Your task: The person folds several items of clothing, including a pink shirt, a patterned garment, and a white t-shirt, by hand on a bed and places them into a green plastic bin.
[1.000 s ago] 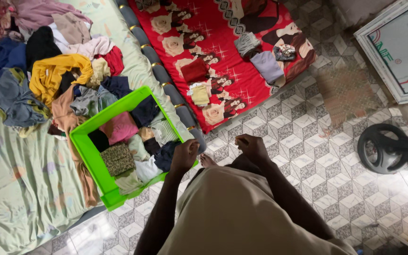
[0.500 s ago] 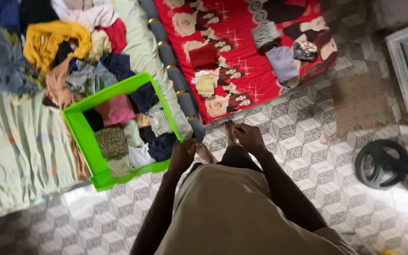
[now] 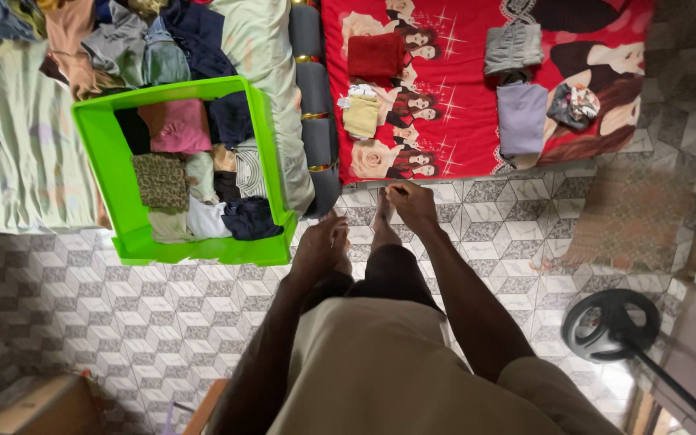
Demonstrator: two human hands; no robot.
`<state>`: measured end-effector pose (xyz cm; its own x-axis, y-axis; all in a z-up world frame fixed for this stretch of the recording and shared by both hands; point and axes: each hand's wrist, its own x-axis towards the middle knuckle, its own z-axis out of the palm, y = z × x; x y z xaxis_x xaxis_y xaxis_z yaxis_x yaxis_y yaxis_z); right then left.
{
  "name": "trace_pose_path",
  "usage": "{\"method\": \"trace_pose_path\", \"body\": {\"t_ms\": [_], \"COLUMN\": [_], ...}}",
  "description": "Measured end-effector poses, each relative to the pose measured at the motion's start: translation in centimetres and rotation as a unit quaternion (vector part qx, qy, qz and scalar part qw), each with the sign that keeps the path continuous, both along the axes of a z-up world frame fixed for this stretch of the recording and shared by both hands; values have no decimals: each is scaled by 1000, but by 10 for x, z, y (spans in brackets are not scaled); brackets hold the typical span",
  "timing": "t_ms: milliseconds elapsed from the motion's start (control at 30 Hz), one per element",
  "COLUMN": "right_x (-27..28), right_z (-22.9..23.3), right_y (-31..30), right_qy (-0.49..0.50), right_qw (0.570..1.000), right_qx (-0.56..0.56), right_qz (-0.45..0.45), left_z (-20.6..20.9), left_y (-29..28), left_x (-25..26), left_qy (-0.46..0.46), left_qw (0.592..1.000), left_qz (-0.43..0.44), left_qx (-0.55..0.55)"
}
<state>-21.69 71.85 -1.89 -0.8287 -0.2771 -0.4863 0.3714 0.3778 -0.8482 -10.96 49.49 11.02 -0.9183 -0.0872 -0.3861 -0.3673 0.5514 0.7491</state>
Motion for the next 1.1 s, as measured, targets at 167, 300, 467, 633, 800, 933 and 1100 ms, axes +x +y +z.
{"method": "trace_pose_path", "body": {"t_ms": [167, 300, 467, 633, 800, 933, 1100], "right_x": [-46, -67, -100, -122, -138, -142, -146], "right_z": [-64, -116, -167, -227, -280, -312, -337], "right_y": [-15, -33, -60, -79, -101, -110, -125], "right_qy": [-4, 63, 11, 38, 20, 28, 25], "right_qw": [996, 988, 987, 988, 977, 974, 971], "right_qx": [61, 102, 147, 153, 208, 217, 215], "right_qz": [60, 95, 70, 6, -46, -65, -97], "left_z": [-3, -19, -40, -50, -65, -79, -88], "left_y": [31, 46, 58, 64, 71, 76, 77], "left_x": [-11, -9, -15, -25, -19, -10, -3], "left_qy": [-48, -54, -86, -156, -159, -171, -190], "left_qw": [997, 996, 995, 984, 978, 975, 969], "left_qz": [59, 61, 46, 82, 134, 138, 151], "left_qx": [5, 27, -16, -27, 12, 30, 41]}}
